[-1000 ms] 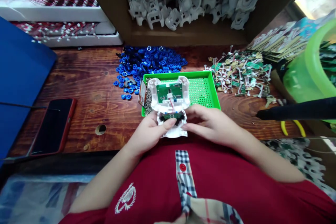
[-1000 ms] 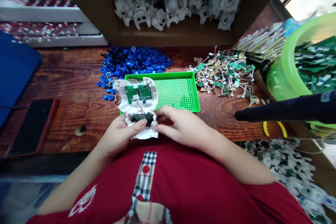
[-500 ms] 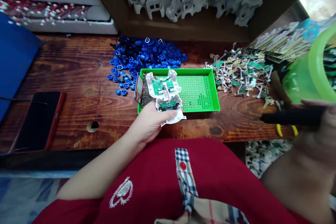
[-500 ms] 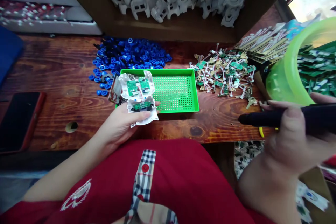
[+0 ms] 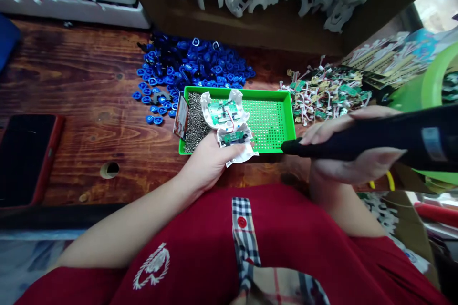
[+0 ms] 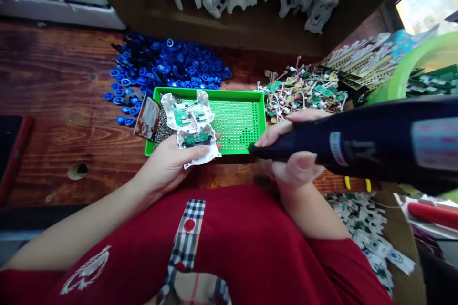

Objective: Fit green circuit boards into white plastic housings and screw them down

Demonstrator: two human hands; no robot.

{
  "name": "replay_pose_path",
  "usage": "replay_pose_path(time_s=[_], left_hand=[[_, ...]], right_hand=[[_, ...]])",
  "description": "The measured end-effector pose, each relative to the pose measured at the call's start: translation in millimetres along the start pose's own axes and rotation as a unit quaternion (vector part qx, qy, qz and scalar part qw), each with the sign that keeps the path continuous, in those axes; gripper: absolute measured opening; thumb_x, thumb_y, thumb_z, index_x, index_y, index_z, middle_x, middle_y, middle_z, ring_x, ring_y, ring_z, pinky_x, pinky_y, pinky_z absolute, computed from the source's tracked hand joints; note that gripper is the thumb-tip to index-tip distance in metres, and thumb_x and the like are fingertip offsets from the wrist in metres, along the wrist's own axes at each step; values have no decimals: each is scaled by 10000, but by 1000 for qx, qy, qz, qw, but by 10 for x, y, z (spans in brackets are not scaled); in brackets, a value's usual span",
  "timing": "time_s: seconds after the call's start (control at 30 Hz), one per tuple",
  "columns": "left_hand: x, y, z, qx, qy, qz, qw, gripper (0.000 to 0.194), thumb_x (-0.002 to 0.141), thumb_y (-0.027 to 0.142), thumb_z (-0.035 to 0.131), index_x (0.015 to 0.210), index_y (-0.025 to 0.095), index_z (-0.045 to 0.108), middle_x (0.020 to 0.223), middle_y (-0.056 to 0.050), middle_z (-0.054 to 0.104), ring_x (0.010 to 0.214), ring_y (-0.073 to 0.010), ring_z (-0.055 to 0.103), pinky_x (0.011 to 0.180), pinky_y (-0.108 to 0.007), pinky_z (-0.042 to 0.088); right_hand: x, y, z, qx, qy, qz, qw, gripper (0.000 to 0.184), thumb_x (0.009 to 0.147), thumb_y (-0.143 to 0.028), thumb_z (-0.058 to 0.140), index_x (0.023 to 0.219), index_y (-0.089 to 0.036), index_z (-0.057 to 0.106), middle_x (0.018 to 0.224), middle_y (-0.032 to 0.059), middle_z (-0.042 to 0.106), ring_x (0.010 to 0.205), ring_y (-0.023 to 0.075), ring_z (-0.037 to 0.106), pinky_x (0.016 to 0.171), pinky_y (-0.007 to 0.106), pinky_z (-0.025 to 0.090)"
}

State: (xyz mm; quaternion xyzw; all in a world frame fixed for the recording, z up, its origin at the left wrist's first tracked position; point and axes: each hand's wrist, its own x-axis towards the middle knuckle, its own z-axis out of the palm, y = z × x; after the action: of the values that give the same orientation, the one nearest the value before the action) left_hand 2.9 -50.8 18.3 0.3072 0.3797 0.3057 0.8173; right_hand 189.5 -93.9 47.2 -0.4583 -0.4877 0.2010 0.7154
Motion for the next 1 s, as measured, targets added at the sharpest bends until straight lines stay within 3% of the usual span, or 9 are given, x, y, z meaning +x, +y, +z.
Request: replay_pose_path(time_s=[0.1,0.27,0.63,0.9,1.0], left_hand=[[0,-5,-6,-2,-15,4,1000,359,649,100,738,993,168,659,989,-42,713,889,-180,660,907,-342,469],[15,-3,-23,8,-18,6,1000,340,638,93,746,959,169,662,930,-28,712,901,-184,650,913,-353,463],[21,-20,-48,25,-16,6,1000,366,646,160,755,995,151,645,1125,-89,664,1012,-240,617,937,-404,442],[21,-3,-34,-9,-13,-2,1000,376,614,106,758,970,158,648,910,-36,706,859,-186,646,889,-361,462],[17,-7,-31,-29,-14,-4,999,408,619,117,760,1006,160,638,930,-39,705,874,-182,646,896,-354,459]], right_hand=[[-22,148,142,48,8,-43,998,315,787,-490,525,865,-188,482,501,-43,515,353,130,484,346,267,427],[-35,189,156,56,4,-34,998,338,766,-484,570,874,-171,504,513,-23,523,352,144,487,327,276,418],[-47,184,175,54,-15,-34,998,302,768,-453,576,864,-171,523,502,-30,515,359,135,489,338,271,427],[-66,226,169,51,-35,-48,997,252,763,-400,581,879,-181,531,522,-47,517,374,118,497,335,251,431],[-40,155,156,61,-19,-57,996,247,763,-392,567,879,-174,553,510,-36,530,371,127,504,338,257,428]])
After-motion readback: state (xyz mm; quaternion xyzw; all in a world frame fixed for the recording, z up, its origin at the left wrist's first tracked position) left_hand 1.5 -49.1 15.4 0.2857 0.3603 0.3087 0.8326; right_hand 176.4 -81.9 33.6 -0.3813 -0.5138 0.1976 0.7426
